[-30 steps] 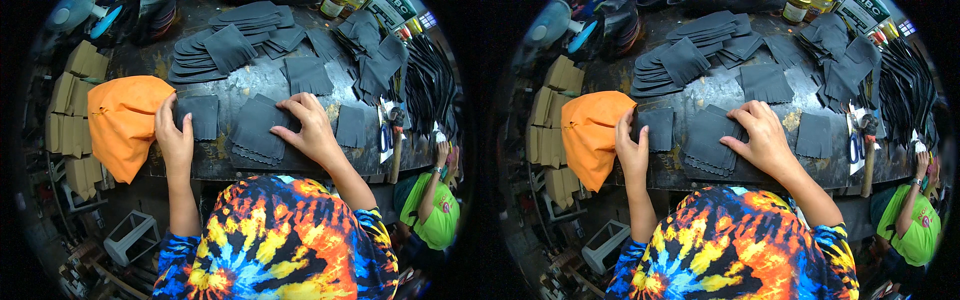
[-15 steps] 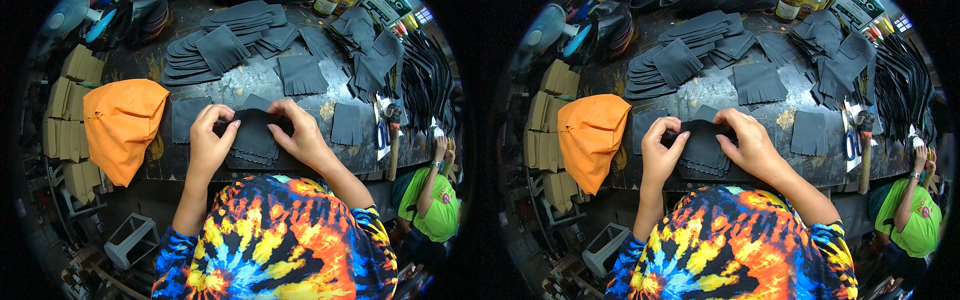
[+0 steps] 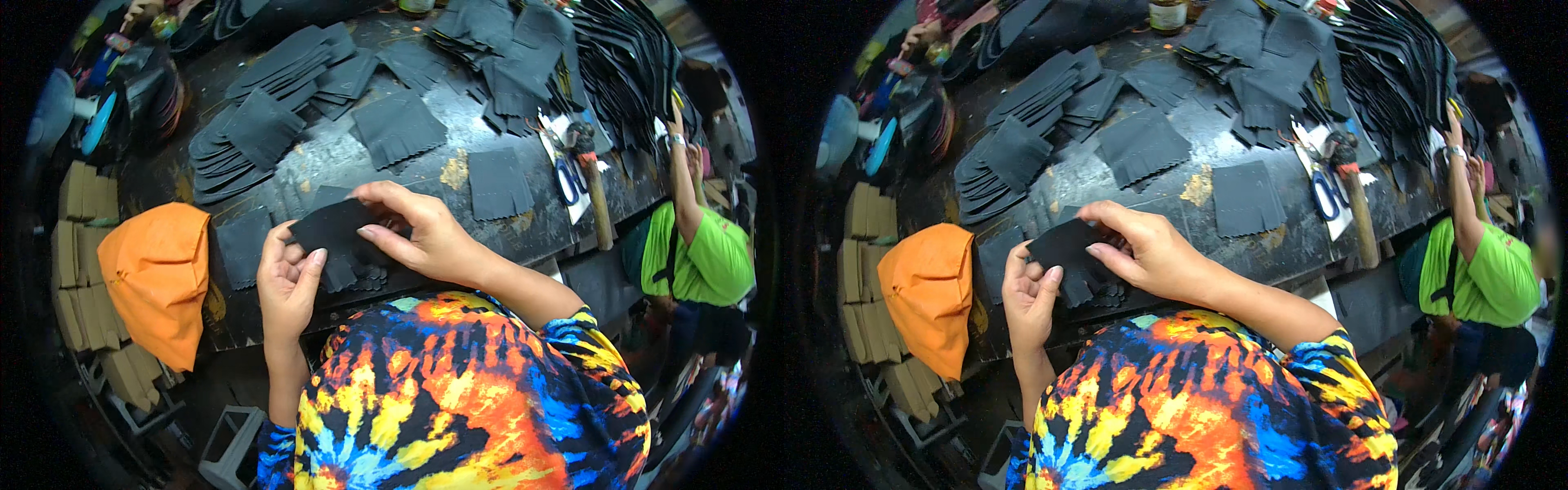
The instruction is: The person repeatedly picks black rubber pieces and yellow foam insoles from a worktable, aligns them, and places the combined units into a growing stack. The person handles the items one at a time, turning them over to check alignment before stacking.
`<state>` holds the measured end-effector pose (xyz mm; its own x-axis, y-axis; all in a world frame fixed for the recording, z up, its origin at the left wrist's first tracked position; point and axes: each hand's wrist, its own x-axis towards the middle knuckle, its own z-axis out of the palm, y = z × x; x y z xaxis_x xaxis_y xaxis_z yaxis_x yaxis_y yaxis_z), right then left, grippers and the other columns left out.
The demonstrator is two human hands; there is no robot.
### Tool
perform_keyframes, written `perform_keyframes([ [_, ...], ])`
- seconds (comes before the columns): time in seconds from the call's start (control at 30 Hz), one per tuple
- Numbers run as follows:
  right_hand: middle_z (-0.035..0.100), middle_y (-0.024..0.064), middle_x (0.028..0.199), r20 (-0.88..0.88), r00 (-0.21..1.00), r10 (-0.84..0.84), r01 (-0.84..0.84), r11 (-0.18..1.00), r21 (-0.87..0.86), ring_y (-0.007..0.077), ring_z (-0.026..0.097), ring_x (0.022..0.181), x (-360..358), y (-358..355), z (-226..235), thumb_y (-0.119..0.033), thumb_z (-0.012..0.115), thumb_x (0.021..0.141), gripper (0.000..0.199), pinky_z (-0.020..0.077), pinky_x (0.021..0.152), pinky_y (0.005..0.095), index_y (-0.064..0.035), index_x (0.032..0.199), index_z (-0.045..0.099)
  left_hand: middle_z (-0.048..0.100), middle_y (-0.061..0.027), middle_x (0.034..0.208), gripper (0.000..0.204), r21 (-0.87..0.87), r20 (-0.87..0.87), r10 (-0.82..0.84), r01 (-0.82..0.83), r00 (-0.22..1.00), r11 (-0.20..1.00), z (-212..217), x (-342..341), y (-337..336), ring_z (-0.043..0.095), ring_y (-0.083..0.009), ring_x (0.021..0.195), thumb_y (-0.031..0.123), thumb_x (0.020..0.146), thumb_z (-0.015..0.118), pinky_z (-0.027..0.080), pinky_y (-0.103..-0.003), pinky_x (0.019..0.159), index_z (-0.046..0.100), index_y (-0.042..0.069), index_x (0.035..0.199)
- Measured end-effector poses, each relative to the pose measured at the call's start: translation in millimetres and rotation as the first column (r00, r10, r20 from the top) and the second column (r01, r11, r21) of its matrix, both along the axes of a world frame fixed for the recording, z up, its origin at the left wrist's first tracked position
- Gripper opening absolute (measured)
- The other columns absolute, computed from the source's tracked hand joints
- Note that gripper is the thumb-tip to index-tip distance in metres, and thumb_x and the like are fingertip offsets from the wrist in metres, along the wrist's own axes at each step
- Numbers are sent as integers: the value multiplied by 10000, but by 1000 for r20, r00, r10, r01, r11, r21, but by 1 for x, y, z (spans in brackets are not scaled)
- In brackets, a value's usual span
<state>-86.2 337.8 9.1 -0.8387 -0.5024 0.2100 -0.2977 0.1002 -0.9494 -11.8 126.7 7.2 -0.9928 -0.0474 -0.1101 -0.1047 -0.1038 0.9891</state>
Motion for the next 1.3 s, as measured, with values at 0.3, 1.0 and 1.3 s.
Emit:
perform_keyframes([
  [0.3,654,70,1051,111,994,5,-9,999,31,127,652,974,-6,8,-6,-14,642,935,292,542,842,281,-14,1222,588,680,-100,1025,348,-151,26,-27,31,999,988,1,-3,10,646,-96,885,-3,1009,523,491,-189,753,432,-22,1344],
  [1.0,659,117,1026,-256,965,-58,165,891,422,270,628,987,-80,39,-7,-176,760,843,271,497,853,371,-34,1071,718,632,-125,1022,336,-742,-220,61,-207,974,638,-1,-25,1,605,-314,967,111,750,810,492,-393,851,675,14,1043],
  [1.3,618,122,1061,-378,918,118,17,942,336,333,588,1049,-33,-3,-2,-79,782,722,326,470,903,421,-62,1023,658,696,-138,1038,196,-516,-294,-107,-63,950,854,1,-18,5,692,-281,945,-84,756,637,533,-353,853,552,10,905],
])
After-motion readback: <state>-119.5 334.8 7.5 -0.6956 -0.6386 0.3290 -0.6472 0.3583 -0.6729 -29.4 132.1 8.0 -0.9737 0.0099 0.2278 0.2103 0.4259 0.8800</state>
